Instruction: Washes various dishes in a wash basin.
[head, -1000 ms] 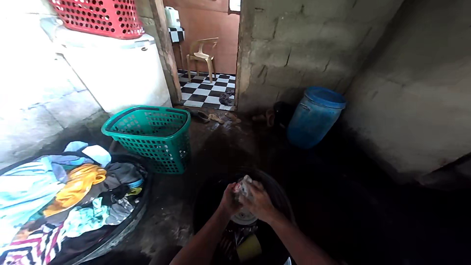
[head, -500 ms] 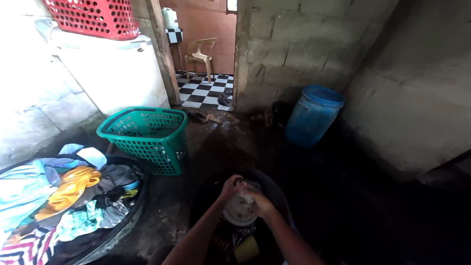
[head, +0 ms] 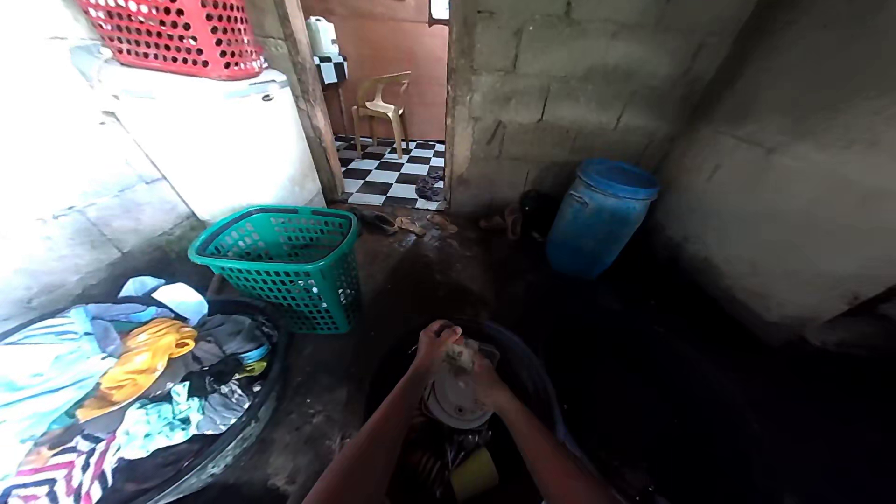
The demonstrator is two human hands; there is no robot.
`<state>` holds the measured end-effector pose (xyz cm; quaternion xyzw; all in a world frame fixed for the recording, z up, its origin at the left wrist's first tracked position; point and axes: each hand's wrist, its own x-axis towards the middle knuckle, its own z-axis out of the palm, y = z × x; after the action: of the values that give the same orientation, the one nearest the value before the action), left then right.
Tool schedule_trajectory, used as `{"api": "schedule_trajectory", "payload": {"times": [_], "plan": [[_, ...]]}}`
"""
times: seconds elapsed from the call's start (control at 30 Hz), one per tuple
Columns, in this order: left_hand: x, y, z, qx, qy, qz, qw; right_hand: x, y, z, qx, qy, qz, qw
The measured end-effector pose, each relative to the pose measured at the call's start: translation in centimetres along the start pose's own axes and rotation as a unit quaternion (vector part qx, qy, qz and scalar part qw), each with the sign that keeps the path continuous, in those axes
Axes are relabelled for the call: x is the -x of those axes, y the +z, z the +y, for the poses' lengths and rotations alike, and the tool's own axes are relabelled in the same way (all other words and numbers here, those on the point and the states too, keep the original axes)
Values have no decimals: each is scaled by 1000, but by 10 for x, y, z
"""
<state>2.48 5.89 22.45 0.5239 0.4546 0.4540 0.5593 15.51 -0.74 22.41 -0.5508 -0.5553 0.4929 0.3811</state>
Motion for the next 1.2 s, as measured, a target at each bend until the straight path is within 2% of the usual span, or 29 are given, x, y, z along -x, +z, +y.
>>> {"api": "schedule_trajectory", "payload": {"times": [0.07, 0.13, 0.17, 0.23, 0.27, 0.3, 0.33, 0.37, 0.4, 0.43, 0.47, 0.53, 0.57, 0.63, 0.7, 0.73, 0.77, 0.8, 0.83, 0.87, 0.9, 0.93, 0.97, 1.0, 1.07, 1.1, 1.17, 1.2], "plan": [[1, 1, -4, -3, 58, -10, 998, -2, 3, -5, -251, 58, 41, 965], [2, -1, -6, 16, 59, -22, 998, -1, 5, -9, -314, 81, 62, 944], [2, -3, -5, 37, 27, -35, 998, 0, 7, -10, -281, 63, 73, 955], [1, -11, 3, 64, -106, -58, 991, 2, 11, -4, -83, -35, 76, 993], [0, -15, 7, 60, -172, -71, 981, 3, 9, 0, 73, -96, 56, 991], [-1, -19, 11, 56, -218, -82, 971, 5, 4, -1, 236, -124, 3, 964], [-2, -21, 12, 50, -237, -83, 967, 6, 0, -7, 375, -127, -59, 916], [-1, -21, 13, 42, -225, -74, 971, 7, -2, -13, 451, -115, -107, 879], [0, -19, 12, 38, -193, -55, 979, 8, -2, -15, 473, -105, -125, 866], [2, -15, 12, 36, -151, -36, 987, 8, -2, -16, 452, -91, -121, 879], [3, -13, 12, 32, -107, -23, 993, 8, -1, -15, 385, -78, -97, 915], [5, -9, 10, 17, -20, -13, 1000, 9, 3, -14, 108, -40, -17, 993], [6, -8, 8, 7, 16, -16, 1000, 8, 4, -15, -50, -13, 10, 999], [7, -7, 3, 9, 58, -26, 998, 5, 2, -16, -270, 46, 25, 961], [6, -8, -3, 52, 31, -54, 997, 2, 1, -14, -303, 68, 49, 949], [6, -10, -4, 77, -18, -69, 994, 2, 3, -10, -253, 48, 66, 964], [6, -12, -3, 85, -80, -81, 990, 3, 6, -5, -155, 8, 75, 985], [6, -13, 0, 74, -143, -88, 983, 5, 6, 2, -6, -45, 67, 997], [5, -15, 4, 66, -203, -89, 973, 9, 4, 4, 167, -84, 28, 982], [5, -15, 7, 53, -237, -84, 966, 12, 0, -2, 327, -86, -40, 940], [5, -14, 8, 34, -241, -74, 967, 15, -1, -6, 434, -76, -97, 893], [5, -12, 8, 15, -222, -59, 973, 16, -1, -4, 474, -79, -112, 870], [6, -10, 7, 7, -190, -48, 981, 16, 0, 3, 465, -90, -95, 876], [6, -7, 6, -1, -154, -40, 987, 15, 1, 9, 414, -94, -66, 903], [6, -5, 4, -1, -91, -31, 995, 15, 5, 6, 179, -52, -3, 982], [8, -4, 3, 1, -61, -31, 998, 15, 6, 0, 31, -11, 20, 999], [8, -5, -2, 17, -1, -43, 999, 12, 5, -10, -219, 54, 49, 973], [7, -5, -5, 40, 12, -52, 998, 10, 4, -11, -280, 69, 58, 956]]}}
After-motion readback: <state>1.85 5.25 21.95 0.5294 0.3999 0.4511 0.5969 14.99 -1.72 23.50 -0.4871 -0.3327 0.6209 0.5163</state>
